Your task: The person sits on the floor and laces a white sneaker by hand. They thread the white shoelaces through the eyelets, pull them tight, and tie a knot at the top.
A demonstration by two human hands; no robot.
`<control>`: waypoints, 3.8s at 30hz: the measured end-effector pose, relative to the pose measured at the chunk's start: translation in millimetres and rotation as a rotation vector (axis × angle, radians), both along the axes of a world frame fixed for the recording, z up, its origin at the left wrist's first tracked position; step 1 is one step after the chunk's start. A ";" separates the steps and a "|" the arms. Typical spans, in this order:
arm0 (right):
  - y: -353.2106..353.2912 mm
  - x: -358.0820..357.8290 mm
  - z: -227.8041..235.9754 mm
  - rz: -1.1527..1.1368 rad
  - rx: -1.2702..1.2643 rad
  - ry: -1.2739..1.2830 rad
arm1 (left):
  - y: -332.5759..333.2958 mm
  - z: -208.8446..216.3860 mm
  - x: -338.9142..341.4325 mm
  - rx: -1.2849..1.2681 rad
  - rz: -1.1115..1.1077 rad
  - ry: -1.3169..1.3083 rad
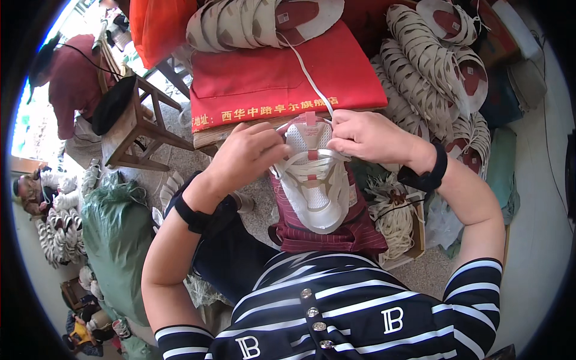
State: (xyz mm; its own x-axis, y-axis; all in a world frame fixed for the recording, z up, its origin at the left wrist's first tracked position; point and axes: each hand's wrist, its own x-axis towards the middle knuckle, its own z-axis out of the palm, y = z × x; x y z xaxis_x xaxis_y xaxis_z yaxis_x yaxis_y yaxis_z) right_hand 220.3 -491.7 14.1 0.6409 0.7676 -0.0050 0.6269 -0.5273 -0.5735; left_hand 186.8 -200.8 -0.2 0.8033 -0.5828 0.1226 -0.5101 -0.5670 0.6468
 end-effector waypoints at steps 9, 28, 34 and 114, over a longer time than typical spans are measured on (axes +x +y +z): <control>16.1 4.6 -5.0 -0.448 0.196 0.801 | -27.8 -11.7 -17.2 -0.115 0.207 0.007; 13.9 -5.6 2.8 -0.117 -0.095 0.238 | 3.3 -20.9 -35.6 0.317 -0.241 -0.957; 21.7 -3.9 -3.9 -0.084 -0.179 0.389 | -5.9 -10.6 -35.7 0.317 -0.265 -0.973; 52.2 -1.3 30.9 -0.255 0.695 0.344 | -29.7 41.6 -46.8 -0.755 0.180 0.454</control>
